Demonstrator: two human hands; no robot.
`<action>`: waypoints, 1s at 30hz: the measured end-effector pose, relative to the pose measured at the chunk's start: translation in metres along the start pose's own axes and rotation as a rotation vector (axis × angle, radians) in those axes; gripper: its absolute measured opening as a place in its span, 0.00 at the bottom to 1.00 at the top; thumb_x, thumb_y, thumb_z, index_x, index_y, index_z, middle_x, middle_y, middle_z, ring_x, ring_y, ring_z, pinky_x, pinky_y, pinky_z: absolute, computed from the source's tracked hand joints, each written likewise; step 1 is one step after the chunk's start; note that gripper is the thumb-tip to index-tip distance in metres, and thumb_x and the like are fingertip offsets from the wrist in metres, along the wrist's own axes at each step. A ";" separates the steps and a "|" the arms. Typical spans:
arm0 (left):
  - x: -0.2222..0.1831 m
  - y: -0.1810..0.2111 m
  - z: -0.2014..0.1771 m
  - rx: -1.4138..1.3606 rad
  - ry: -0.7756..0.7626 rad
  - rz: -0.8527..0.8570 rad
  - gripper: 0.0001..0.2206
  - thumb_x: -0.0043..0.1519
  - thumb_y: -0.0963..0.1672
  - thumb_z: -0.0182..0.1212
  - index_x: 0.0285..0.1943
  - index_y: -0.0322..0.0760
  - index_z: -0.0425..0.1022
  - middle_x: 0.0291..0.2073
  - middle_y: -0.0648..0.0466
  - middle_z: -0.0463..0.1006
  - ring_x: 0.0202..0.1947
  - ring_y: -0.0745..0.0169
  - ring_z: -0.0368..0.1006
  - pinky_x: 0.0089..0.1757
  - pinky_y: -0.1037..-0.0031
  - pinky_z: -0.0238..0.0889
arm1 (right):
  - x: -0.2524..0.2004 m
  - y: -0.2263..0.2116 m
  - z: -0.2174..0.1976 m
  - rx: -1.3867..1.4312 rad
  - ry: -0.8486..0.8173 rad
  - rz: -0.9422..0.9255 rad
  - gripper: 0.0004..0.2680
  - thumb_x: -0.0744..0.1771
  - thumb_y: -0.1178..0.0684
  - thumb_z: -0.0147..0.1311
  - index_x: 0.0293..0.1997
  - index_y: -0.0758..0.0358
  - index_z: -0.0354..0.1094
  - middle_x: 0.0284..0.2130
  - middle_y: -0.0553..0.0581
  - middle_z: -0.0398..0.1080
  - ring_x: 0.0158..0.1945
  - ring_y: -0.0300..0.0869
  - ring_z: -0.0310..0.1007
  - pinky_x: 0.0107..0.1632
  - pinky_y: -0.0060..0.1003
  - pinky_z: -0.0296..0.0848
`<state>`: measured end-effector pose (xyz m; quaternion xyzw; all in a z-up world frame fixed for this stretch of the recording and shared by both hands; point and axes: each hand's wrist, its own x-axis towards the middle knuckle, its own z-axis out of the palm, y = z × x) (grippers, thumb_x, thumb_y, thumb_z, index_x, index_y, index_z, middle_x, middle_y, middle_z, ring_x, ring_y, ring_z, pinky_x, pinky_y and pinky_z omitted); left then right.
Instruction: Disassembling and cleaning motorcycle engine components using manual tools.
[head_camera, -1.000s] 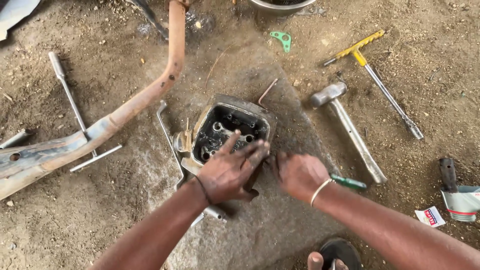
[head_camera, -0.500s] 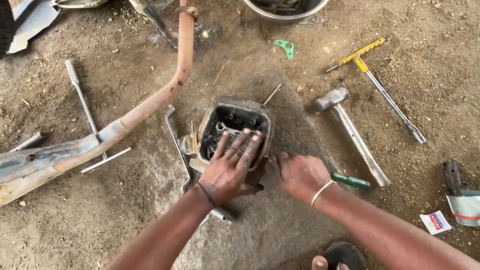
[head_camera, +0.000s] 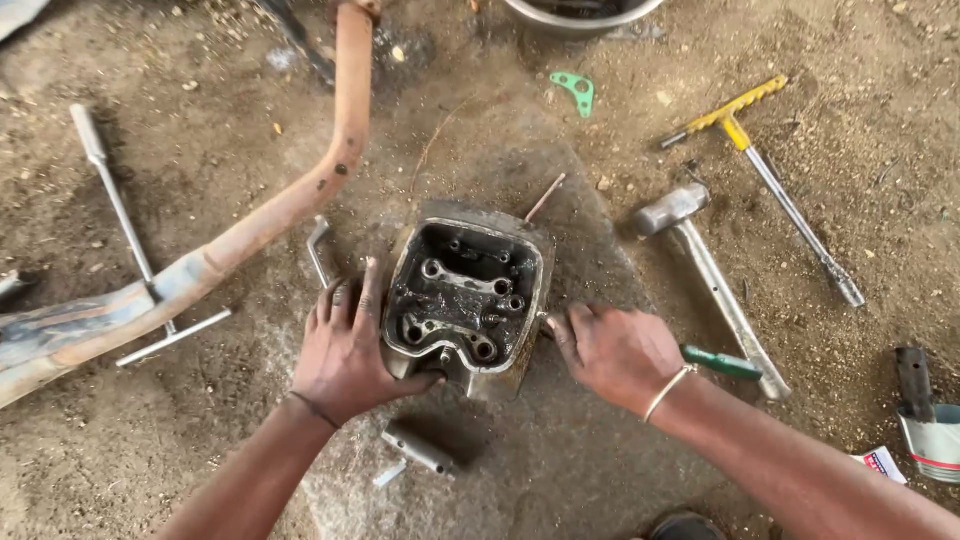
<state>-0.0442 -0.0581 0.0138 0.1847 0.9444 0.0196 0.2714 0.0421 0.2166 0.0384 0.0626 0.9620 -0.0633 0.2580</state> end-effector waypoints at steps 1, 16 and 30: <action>0.002 -0.002 0.004 0.008 0.039 0.018 0.74 0.35 0.69 0.72 0.78 0.45 0.17 0.73 0.38 0.47 0.71 0.37 0.45 0.66 0.50 0.45 | 0.002 -0.001 -0.001 -0.022 -0.057 0.010 0.17 0.73 0.39 0.33 0.36 0.59 0.65 0.22 0.58 0.67 0.17 0.41 0.65 0.18 0.35 0.69; 0.000 0.000 -0.014 0.064 0.013 0.025 0.68 0.39 0.68 0.69 0.79 0.42 0.26 0.72 0.38 0.49 0.73 0.38 0.45 0.68 0.51 0.44 | -0.033 -0.024 0.027 -0.232 -0.047 -0.280 0.13 0.73 0.45 0.35 0.47 0.64 0.63 0.20 0.58 0.64 0.16 0.39 0.61 0.15 0.32 0.63; -0.003 0.000 -0.013 0.028 -0.006 0.063 0.67 0.43 0.67 0.69 0.79 0.40 0.23 0.74 0.33 0.41 0.75 0.31 0.35 0.70 0.57 0.37 | -0.040 -0.023 0.006 -0.174 -0.248 -0.131 0.15 0.74 0.42 0.27 0.42 0.60 0.60 0.18 0.54 0.56 0.17 0.39 0.62 0.15 0.35 0.65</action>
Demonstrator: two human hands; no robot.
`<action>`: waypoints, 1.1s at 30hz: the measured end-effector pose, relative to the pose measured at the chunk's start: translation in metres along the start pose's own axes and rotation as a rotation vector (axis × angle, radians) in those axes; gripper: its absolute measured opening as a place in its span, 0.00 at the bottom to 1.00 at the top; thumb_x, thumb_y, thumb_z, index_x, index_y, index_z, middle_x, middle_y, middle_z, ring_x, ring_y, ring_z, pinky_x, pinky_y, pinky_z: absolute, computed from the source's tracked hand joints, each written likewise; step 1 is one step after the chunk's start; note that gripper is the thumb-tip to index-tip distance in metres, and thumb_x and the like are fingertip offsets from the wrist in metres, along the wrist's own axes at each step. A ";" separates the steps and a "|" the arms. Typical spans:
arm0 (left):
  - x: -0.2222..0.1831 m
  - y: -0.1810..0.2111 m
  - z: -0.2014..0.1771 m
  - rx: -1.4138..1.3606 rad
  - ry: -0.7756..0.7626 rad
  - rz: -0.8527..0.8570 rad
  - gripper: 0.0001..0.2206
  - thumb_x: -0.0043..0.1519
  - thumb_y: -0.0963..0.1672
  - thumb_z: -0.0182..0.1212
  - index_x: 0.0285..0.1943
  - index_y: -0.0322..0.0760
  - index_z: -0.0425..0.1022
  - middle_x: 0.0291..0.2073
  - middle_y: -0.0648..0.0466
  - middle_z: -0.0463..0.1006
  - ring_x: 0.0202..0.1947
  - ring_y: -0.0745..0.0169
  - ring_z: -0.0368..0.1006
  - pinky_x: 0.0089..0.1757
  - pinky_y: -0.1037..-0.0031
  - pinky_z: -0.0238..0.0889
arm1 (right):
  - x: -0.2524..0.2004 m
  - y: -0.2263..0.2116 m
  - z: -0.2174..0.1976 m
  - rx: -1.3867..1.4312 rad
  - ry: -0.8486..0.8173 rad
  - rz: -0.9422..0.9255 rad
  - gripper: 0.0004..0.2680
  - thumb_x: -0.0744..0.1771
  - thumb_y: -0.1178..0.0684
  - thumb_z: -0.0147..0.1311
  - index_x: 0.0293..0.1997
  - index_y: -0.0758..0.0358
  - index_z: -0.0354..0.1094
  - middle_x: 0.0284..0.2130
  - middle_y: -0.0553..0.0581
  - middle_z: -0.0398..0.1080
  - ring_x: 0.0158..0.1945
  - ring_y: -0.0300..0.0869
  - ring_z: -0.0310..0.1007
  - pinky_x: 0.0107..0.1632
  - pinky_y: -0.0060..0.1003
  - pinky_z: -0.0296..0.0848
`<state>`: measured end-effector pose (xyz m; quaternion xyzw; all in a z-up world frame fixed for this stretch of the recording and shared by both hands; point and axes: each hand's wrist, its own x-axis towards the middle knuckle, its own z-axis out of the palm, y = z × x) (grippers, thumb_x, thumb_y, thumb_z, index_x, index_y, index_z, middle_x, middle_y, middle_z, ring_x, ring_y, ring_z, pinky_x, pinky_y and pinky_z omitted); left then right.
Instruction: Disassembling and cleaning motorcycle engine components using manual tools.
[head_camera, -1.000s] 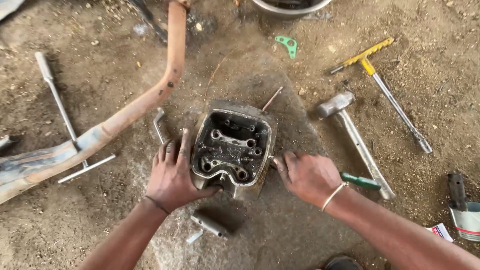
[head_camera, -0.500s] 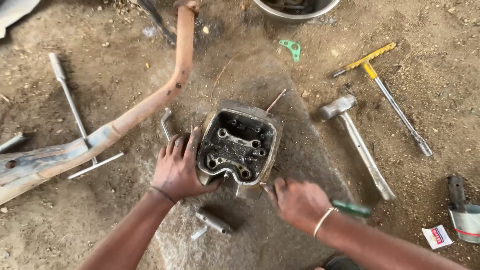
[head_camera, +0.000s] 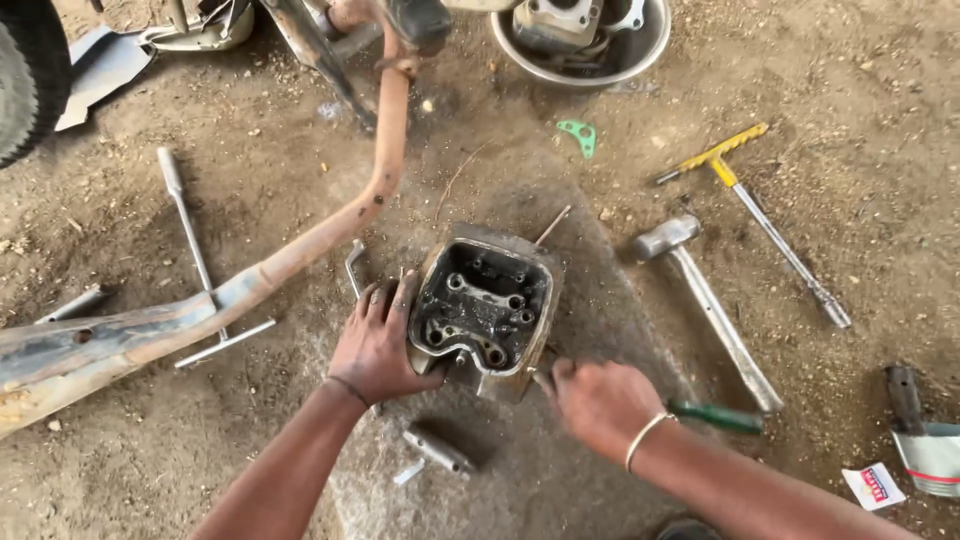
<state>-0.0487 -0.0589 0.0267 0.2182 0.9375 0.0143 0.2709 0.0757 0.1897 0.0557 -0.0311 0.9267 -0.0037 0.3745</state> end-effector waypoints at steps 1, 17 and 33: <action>0.000 0.003 -0.002 0.018 -0.021 -0.001 0.66 0.43 0.66 0.69 0.79 0.40 0.23 0.75 0.35 0.41 0.76 0.32 0.35 0.70 0.57 0.37 | 0.001 0.004 0.003 -0.029 0.076 -0.050 0.16 0.74 0.42 0.27 0.41 0.60 0.61 0.17 0.54 0.56 0.17 0.39 0.61 0.16 0.35 0.65; 0.010 -0.019 0.019 -0.042 0.129 0.073 0.66 0.41 0.64 0.72 0.78 0.34 0.29 0.74 0.32 0.44 0.74 0.28 0.37 0.70 0.54 0.38 | 0.048 0.122 0.039 -0.171 0.382 0.159 0.10 0.68 0.50 0.46 0.52 0.58 0.67 0.31 0.60 0.73 0.30 0.45 0.74 0.28 0.44 0.74; 0.005 -0.003 -0.006 0.081 -0.054 0.020 0.64 0.47 0.66 0.67 0.78 0.39 0.22 0.76 0.40 0.36 0.76 0.33 0.30 0.70 0.55 0.32 | 0.041 0.033 0.019 0.220 0.180 0.148 0.14 0.73 0.43 0.37 0.54 0.61 0.63 0.44 0.61 0.67 0.33 0.51 0.77 0.32 0.43 0.78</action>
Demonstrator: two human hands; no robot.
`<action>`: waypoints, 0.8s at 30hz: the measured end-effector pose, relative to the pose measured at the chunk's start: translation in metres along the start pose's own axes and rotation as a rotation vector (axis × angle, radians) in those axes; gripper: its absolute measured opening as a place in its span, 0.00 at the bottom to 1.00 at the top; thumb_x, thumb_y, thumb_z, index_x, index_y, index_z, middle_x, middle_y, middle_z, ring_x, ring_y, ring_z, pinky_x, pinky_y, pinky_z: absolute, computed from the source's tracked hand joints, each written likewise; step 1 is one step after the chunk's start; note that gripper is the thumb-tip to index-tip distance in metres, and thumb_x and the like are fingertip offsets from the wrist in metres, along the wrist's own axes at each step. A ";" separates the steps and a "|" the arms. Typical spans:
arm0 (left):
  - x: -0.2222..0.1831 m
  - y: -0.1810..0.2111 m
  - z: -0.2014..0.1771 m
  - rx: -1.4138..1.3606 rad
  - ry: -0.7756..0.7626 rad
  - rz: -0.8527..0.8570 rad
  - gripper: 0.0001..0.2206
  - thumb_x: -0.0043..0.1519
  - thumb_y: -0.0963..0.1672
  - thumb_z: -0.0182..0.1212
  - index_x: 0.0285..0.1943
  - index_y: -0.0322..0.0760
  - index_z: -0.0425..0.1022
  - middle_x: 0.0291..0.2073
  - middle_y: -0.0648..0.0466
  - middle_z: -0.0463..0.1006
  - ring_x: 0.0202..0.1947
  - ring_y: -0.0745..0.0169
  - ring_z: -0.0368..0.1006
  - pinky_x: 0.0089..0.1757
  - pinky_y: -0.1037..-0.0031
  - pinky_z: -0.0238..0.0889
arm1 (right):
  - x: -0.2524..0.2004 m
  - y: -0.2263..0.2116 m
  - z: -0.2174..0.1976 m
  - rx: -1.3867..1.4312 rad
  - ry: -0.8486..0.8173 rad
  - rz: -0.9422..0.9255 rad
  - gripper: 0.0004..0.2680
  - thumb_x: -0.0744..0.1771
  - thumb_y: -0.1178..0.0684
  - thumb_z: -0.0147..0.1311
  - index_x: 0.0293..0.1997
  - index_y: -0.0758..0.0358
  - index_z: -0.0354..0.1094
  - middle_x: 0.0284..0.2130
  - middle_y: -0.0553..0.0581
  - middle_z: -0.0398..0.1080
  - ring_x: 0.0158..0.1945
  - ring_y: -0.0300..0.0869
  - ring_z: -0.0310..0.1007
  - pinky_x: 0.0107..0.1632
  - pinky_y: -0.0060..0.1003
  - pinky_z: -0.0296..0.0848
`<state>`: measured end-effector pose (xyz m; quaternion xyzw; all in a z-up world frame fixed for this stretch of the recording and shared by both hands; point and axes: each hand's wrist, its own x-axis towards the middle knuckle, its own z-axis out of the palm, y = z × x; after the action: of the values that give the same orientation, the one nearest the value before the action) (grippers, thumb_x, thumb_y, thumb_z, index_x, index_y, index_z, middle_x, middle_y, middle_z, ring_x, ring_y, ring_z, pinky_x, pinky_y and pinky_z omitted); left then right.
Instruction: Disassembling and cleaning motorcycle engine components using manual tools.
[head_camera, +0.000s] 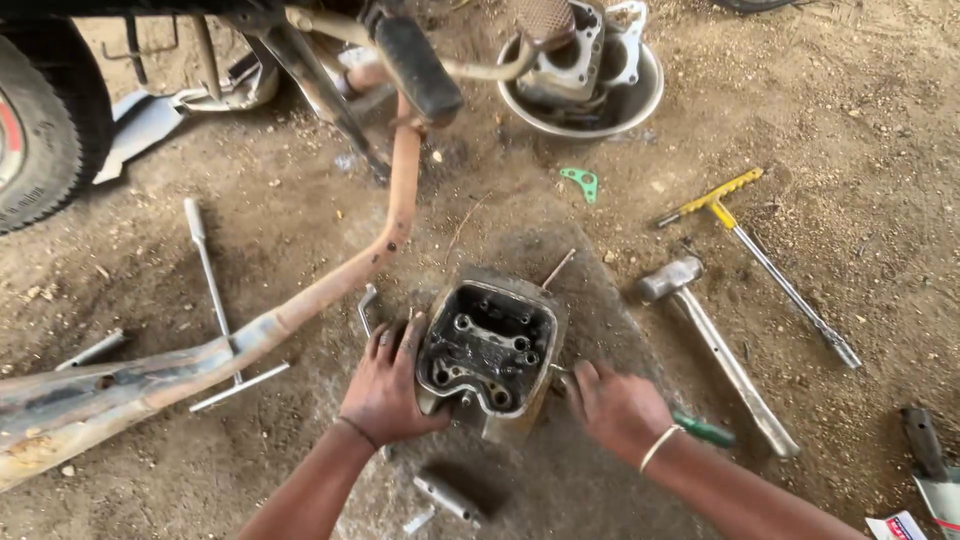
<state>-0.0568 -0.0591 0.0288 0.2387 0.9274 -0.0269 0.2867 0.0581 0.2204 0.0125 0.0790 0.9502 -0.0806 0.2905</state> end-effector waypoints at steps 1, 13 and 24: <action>0.000 -0.001 0.001 0.001 0.027 0.003 0.64 0.46 0.66 0.67 0.78 0.38 0.24 0.76 0.40 0.37 0.76 0.33 0.31 0.70 0.57 0.33 | 0.007 0.008 0.017 -0.456 0.106 -0.260 0.15 0.68 0.51 0.45 0.58 0.66 0.61 0.41 0.64 0.67 0.37 0.51 0.75 0.29 0.38 0.78; -0.004 -0.001 0.003 -0.073 0.068 -0.009 0.63 0.46 0.64 0.67 0.79 0.38 0.24 0.75 0.35 0.42 0.75 0.30 0.34 0.70 0.57 0.37 | -0.034 -0.030 0.016 0.072 0.031 -0.107 0.13 0.73 0.44 0.38 0.49 0.64 0.62 0.25 0.60 0.70 0.24 0.50 0.72 0.27 0.46 0.76; -0.034 -0.003 -0.019 -0.300 0.192 0.093 0.59 0.45 0.61 0.70 0.81 0.43 0.35 0.72 0.37 0.51 0.74 0.35 0.42 0.67 0.51 0.45 | -0.060 0.035 0.004 0.542 0.352 -0.189 0.08 0.68 0.56 0.42 0.48 0.61 0.67 0.16 0.58 0.68 0.17 0.45 0.71 0.22 0.45 0.72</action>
<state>-0.0439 -0.0730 0.0624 0.2371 0.9322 0.1481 0.2300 0.1164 0.2474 0.0399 0.0776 0.9330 -0.3419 0.0814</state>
